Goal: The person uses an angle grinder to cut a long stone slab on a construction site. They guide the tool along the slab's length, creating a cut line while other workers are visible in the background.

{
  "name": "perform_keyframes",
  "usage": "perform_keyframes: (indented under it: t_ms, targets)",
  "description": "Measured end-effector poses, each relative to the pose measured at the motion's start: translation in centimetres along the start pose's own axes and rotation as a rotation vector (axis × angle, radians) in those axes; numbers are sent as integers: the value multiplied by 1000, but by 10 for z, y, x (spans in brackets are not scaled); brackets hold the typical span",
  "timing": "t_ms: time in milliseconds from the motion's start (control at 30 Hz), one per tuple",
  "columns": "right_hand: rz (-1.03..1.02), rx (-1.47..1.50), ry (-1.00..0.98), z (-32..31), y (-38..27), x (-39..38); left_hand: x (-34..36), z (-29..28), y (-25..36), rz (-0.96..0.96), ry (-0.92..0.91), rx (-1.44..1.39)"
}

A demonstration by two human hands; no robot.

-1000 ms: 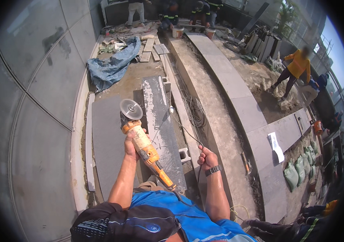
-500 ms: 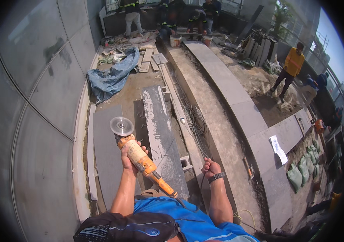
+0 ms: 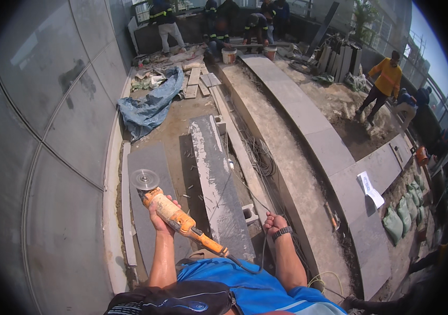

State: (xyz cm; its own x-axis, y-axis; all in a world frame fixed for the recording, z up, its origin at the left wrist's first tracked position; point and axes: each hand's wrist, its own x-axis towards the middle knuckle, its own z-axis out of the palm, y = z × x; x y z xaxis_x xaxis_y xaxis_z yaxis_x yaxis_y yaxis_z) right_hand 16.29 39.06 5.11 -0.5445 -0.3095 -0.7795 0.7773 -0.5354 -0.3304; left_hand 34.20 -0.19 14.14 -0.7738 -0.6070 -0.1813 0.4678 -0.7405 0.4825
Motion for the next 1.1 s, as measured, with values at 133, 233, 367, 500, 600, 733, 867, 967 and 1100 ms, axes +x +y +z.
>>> perform_keyframes:
  t_ms: [133, 233, 367, 500, 600, 733, 867, 967, 1100]
  targets:
    - [-14, 12, 26, 16, 1, -7, -8, -4, 5, -9, 38, -18]
    - [-14, 8, 17, 16, -1, -8, -9, -12, 6, 4, 9, 3]
    - [-6, 49, 37, 11, -3, -6, -15, -13, 5, 34, 39, 2]
    - [-12, 135, 29, 8, -15, -4, -18, -10, 4, 68, 26, -2]
    - [-65, 119, 1, 20, -36, -3, -19, -6, 2, 78, 19, 9]
    - [-334, -105, -446, 113, -60, -81, -24, -2, 11, 94, 39, 75]
    - [-631, -152, -1245, 124, -87, -151, -27, 3, 13, 111, 1, 122]
    - [-674, -217, -1593, 88, -86, -150, -26, 9, 6, 112, -45, 112]
    - [-731, -43, -1285, 10, -64, -146, -26, 12, 2, 113, -48, 75]
